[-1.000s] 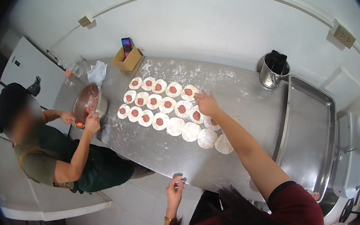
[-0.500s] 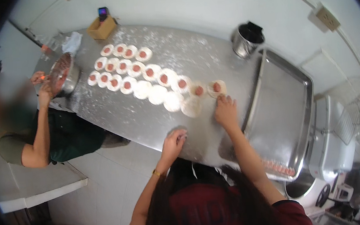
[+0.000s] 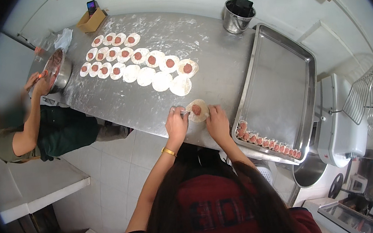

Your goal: The person folds small dough circles with a red filling into dumplings and places them in a row on a metal tray. A coworker across the table portions filling onto dough circles. The camera wearer repeatedly picks, folds, and arranges the dumplings on the tray.

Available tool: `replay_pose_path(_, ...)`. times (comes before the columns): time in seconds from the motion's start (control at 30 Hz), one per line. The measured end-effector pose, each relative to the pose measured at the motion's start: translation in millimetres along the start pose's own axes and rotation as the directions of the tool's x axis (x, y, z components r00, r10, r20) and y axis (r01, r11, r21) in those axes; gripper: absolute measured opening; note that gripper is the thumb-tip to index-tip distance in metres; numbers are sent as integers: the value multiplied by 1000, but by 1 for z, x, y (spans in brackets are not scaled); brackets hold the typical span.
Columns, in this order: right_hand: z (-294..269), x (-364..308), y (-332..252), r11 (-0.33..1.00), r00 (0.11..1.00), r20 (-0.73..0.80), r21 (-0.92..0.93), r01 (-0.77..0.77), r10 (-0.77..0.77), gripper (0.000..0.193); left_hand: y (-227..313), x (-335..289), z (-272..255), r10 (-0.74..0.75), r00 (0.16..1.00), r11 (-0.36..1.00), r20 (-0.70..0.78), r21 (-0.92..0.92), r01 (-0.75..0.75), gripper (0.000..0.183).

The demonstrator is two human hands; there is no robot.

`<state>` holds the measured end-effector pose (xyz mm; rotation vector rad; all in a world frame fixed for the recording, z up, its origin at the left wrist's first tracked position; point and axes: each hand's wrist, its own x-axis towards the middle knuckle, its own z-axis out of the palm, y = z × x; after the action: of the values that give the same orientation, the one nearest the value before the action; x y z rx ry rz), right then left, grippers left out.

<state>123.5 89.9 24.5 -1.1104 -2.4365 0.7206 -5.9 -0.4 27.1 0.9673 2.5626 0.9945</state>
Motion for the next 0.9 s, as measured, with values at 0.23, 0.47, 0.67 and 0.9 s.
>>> replay_pose_path(0.23, 25, 22, 14, 991, 998, -66, 131, -12, 21, 24, -3, 3, 12, 15, 1000, 998, 11, -61, -14, 11)
replay_pose_path(0.47, 22, 5, 21, 994, 993, -115, 106, -25, 37, 21, -8, -6, 13, 83, 994, 967, 65, -246, -64, 16)
replay_pose_path(0.67, 20, 7, 20, 900, 970, 67, 361, -243, 235, 25, -11, -11, 19, -14, 998, 869, 62, -492, 43, 28)
replay_pose_path(0.9, 22, -4, 23, 155, 856, 339, 893, -424, 390, 26, -20, -14, 23, -133, 912, 510, 388, -763, 398, 38)
